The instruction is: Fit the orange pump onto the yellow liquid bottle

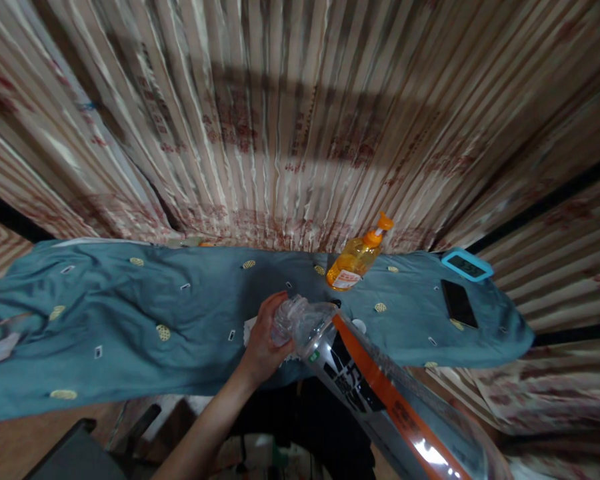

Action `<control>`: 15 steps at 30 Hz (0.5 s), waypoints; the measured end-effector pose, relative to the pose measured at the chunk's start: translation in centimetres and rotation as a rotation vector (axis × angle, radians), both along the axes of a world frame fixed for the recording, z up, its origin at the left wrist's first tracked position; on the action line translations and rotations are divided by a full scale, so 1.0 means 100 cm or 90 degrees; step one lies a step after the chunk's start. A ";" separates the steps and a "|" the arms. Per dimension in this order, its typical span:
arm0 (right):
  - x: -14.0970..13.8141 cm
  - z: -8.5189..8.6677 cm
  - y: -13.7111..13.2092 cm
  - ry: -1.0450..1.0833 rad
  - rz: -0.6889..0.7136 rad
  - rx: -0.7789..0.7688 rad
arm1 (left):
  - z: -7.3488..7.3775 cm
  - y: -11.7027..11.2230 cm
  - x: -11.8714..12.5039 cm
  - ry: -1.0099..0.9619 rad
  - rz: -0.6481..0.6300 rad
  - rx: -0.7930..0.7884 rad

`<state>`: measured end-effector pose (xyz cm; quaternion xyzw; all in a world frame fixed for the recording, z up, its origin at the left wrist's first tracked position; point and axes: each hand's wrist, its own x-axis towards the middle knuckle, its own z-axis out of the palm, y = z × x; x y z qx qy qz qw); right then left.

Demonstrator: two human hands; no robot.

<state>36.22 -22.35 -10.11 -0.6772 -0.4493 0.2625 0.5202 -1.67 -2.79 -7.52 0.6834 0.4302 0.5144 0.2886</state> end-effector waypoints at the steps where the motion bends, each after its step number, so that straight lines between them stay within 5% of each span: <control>1: 0.004 -0.002 0.006 0.008 0.000 -0.011 | 0.000 0.000 0.000 0.001 -0.002 0.006; 8: 0.027 -0.026 0.022 0.068 -0.011 -0.078 | 0.001 0.001 0.000 0.012 0.001 0.020; 15: 0.025 -0.019 0.029 0.029 -0.010 -0.026 | 0.002 0.001 -0.001 0.010 -0.008 0.000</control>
